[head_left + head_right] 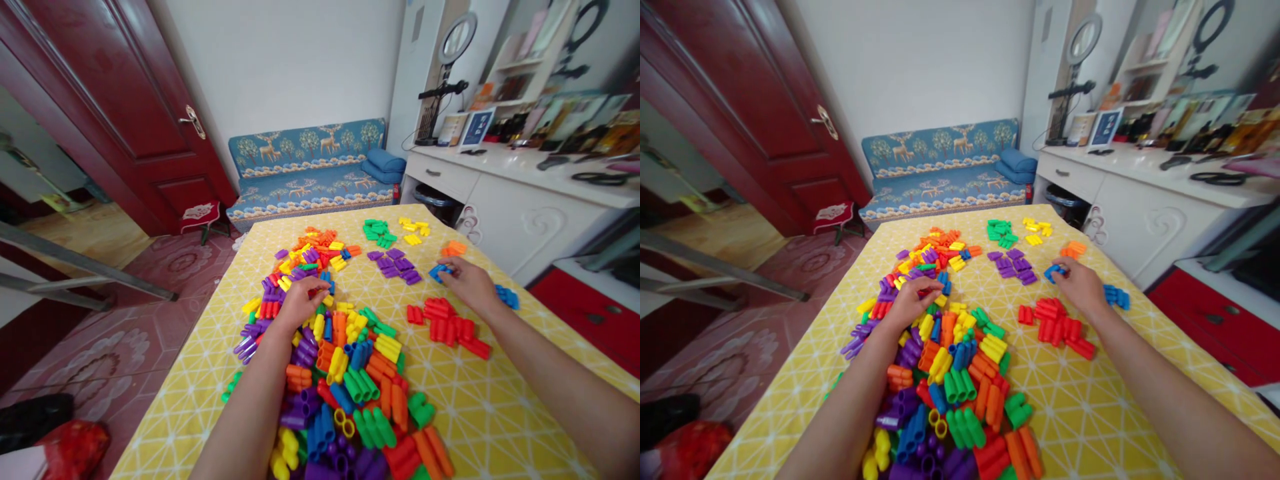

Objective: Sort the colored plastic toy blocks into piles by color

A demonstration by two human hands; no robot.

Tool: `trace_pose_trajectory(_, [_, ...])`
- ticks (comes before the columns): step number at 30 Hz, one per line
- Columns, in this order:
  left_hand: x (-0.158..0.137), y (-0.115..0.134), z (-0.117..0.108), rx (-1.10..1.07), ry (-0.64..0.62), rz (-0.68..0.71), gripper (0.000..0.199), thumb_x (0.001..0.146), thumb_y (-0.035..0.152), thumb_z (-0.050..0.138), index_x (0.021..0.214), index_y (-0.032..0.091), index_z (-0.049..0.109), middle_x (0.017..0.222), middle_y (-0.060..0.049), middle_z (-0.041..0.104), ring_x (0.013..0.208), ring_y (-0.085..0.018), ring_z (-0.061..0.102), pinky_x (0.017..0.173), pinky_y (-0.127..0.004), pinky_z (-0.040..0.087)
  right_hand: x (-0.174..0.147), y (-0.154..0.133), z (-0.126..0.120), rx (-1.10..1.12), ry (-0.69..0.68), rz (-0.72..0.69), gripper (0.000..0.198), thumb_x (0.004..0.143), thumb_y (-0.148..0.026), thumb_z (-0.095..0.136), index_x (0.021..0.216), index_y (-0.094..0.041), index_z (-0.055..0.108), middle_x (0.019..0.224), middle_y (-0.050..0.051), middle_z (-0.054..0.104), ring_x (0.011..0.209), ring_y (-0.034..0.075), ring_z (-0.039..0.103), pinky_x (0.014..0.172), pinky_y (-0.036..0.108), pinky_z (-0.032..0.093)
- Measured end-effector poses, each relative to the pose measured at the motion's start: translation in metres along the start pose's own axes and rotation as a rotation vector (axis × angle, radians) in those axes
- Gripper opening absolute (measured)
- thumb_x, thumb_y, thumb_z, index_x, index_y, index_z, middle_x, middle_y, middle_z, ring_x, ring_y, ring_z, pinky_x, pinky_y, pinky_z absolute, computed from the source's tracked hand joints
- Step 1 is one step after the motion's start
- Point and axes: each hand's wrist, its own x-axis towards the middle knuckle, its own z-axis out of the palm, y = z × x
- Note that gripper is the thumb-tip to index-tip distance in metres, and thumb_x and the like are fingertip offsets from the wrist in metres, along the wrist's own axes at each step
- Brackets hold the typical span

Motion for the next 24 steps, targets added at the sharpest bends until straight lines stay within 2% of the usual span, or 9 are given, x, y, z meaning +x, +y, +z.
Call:
trace_pose_trajectory(4, [0.000,0.000,0.000,0.017,0.003,-0.002,0.015,0.085,0.022,0.061,0.094,0.018,0.073,0.094,-0.007,0.073,0.088,-0.020,0.068,0.080,-0.032,0.053,-0.003,0.035,-0.011,-0.202,0.021,-0.123,0.025,0.079,-0.031,0.057,0.095,-0.021,0.072,0.084,0.009,0.071,0.075,0.024,0.062,0.064,0.034,0.044])
trace_pose_trajectory(7, [0.000,0.000,-0.001,0.032,0.012,-0.007,0.015,0.085,0.021,0.061,0.094,0.018,0.073,0.093,-0.008,0.073,0.088,-0.020,0.068,0.080,-0.033,0.053,-0.010,0.030,-0.017,-0.373,0.136,-0.238,0.023,0.081,-0.030,0.055,0.086,-0.020,0.075,0.102,0.016,0.069,0.094,0.031,0.059,0.074,0.043,0.044])
trace_pose_trajectory(9, [0.001,0.000,-0.002,0.047,0.029,-0.004,0.015,0.085,0.018,0.060,0.093,0.018,0.073,0.093,-0.007,0.073,0.088,-0.020,0.067,0.081,-0.033,0.052,-0.017,0.012,-0.019,-0.381,0.165,-0.267,0.025,0.083,-0.031,0.054,0.088,-0.019,0.074,0.112,0.017,0.065,0.102,0.035,0.057,0.081,0.049,0.045])
trace_pose_trajectory(11, [0.001,-0.001,-0.002,0.063,0.047,-0.004,0.015,0.085,0.016,0.060,0.093,0.018,0.073,0.093,-0.007,0.073,0.089,-0.020,0.067,0.082,-0.034,0.052,-0.032,-0.016,-0.014,-0.246,0.103,-0.344,0.026,0.085,-0.033,0.052,0.095,-0.019,0.073,0.117,0.014,0.063,0.108,0.033,0.057,0.089,0.050,0.046])
trace_pose_trajectory(13, [0.001,-0.004,-0.002,0.079,0.060,-0.012,0.015,0.084,0.015,0.060,0.093,0.018,0.073,0.093,-0.007,0.073,0.088,-0.020,0.067,0.082,-0.034,0.053,-0.056,-0.049,-0.004,-0.016,-0.055,-0.449,0.028,0.088,-0.035,0.051,0.102,-0.020,0.070,0.120,0.012,0.062,0.112,0.028,0.058,0.097,0.045,0.046])
trace_pose_trajectory(16, [0.002,-0.007,-0.001,0.103,0.093,-0.025,0.015,0.084,0.015,0.061,0.093,0.018,0.073,0.093,-0.007,0.073,0.089,-0.021,0.067,0.084,-0.035,0.053,-0.103,-0.092,0.019,0.213,-0.316,-0.502,0.039,0.089,-0.042,0.054,0.122,-0.022,0.062,0.134,0.010,0.057,0.125,0.025,0.053,0.105,0.042,0.044])
trace_pose_trajectory(18, [0.002,-0.008,0.000,0.121,0.118,-0.024,0.015,0.084,0.016,0.062,0.094,0.018,0.073,0.095,-0.008,0.073,0.091,-0.021,0.067,0.085,-0.036,0.053,-0.127,-0.112,0.035,0.281,-0.401,-0.457,0.049,0.090,-0.044,0.052,0.135,-0.024,0.053,0.144,0.010,0.049,0.133,0.025,0.045,0.109,0.043,0.041])
trace_pose_trajectory(20, [0.001,-0.009,0.000,0.136,0.125,-0.020,0.015,0.084,0.017,0.063,0.095,0.017,0.073,0.097,-0.009,0.073,0.093,-0.022,0.066,0.087,-0.036,0.052,-0.138,-0.125,0.051,0.328,-0.412,-0.383,0.054,0.091,-0.045,0.051,0.140,-0.022,0.047,0.149,0.012,0.043,0.138,0.026,0.040,0.112,0.045,0.037])
trace_pose_trajectory(24, [0.001,-0.009,0.000,0.141,0.096,-0.027,0.015,0.084,0.021,0.064,0.096,0.017,0.073,0.100,-0.009,0.072,0.097,-0.022,0.065,0.090,-0.038,0.051,-0.120,-0.145,0.083,0.422,-0.348,-0.294,0.056,0.088,-0.043,0.053,0.137,-0.017,0.050,0.145,0.017,0.045,0.137,0.028,0.040,0.114,0.049,0.033])
